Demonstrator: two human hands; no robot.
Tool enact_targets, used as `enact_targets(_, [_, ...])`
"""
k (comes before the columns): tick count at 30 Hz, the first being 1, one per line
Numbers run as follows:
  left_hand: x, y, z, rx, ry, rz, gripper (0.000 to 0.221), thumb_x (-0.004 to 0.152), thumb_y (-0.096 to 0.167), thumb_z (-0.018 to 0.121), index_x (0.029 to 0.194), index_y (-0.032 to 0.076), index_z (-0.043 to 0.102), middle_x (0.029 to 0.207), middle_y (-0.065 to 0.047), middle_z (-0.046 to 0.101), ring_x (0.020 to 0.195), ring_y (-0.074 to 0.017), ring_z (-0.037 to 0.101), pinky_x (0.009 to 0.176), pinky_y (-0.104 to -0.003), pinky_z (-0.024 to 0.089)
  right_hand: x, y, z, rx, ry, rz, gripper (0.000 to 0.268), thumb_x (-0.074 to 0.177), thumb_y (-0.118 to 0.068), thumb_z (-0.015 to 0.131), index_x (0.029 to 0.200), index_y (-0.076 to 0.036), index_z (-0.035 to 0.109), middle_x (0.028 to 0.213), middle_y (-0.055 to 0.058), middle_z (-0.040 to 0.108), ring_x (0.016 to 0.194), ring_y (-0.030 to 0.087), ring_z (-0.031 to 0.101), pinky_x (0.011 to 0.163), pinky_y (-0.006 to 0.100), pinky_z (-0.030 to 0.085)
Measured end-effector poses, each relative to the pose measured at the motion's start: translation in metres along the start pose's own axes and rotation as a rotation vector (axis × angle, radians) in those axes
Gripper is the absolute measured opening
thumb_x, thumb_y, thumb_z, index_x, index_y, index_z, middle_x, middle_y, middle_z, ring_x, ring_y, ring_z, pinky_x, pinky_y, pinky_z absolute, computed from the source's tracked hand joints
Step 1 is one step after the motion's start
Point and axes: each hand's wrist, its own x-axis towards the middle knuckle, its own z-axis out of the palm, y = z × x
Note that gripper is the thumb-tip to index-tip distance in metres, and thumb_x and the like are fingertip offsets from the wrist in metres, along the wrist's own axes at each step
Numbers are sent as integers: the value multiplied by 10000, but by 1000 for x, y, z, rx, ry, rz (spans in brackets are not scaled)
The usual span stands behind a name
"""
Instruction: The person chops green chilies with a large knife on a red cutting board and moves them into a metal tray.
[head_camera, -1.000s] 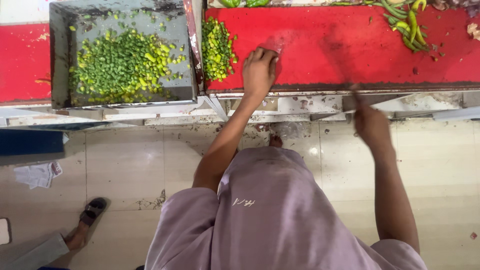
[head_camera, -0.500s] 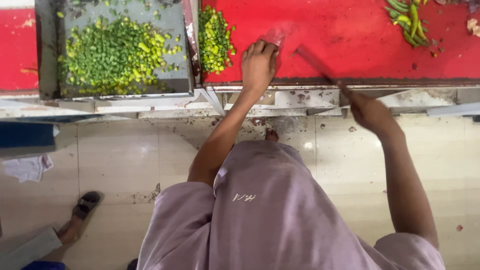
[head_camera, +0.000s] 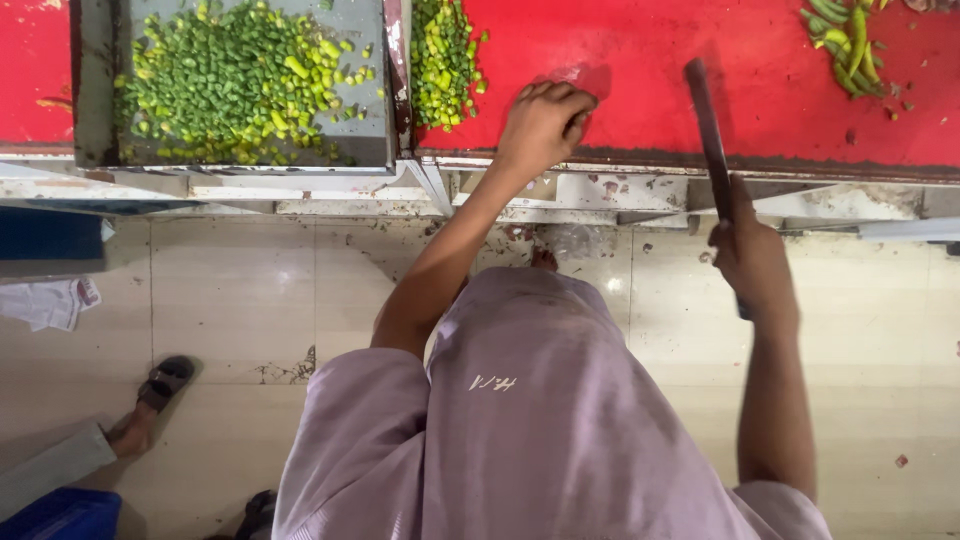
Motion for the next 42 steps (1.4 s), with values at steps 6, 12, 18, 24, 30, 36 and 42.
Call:
enact_targets(6, [-3, 4, -7, -92, 1, -55, 265, 807, 72, 678, 1069, 92, 713, 966, -54, 730, 927, -261, 706, 928, -424, 539, 42, -14, 52, -108, 167, -227, 634, 978, -2, 501, 1601, -28, 383, 854, 298, 669, 769, 472, 669, 652, 553, 507])
enact_targets(12, [-15, 19, -7, 254, 120, -107, 102, 881, 207, 714, 936, 121, 707, 966, -89, 643, 960, -333, 642, 840, -474, 519, 54, -58, 60, -86, 106, -183, 740, 923, -18, 534, 1627, -92, 317, 768, 278, 669, 699, 461, 674, 649, 550, 521])
enact_targets(18, [-5, 15, 4, 213, 131, -128, 74, 850, 203, 740, 895, 144, 730, 944, -65, 659, 946, -315, 656, 849, -474, 522, 57, -102, 78, 34, 85, -167, 838, 898, -22, 546, 1664, -111, 216, 701, 265, 646, 672, 446, 675, 645, 544, 521])
enact_targets(24, [-3, 12, 8, 207, 122, -174, 105, 833, 205, 755, 915, 143, 731, 971, -69, 665, 943, -318, 660, 843, -463, 525, 37, -103, 91, -74, 47, -155, 903, 865, -25, 564, 1666, -81, 152, 648, 252, 618, 588, 441, 630, 583, 552, 500])
enact_targets(30, [-2, 12, 8, 216, 126, -182, 104, 842, 206, 757, 915, 136, 732, 957, -69, 662, 931, -313, 660, 835, -469, 520, 30, -99, 89, -123, 39, -141, 922, 835, -16, 570, 1662, -87, 170, 625, 228, 619, 560, 427, 623, 553, 548, 490])
enact_targets(36, [-3, 14, 13, 221, 77, -196, 98, 840, 131, 724, 936, 136, 745, 960, -81, 662, 951, -338, 656, 837, -478, 547, 64, -110, 98, -188, 153, -243, 898, 858, -13, 576, 1668, -71, 191, 643, 211, 613, 567, 397, 618, 560, 528, 493])
enact_targets(42, [-1, 14, 16, 212, 109, -222, 75, 833, 126, 720, 905, 110, 735, 955, -107, 657, 959, -354, 657, 854, -486, 552, 26, -106, 109, -184, 100, -141, 917, 817, -10, 579, 1653, -59, 206, 589, 213, 607, 512, 409, 598, 503, 536, 481])
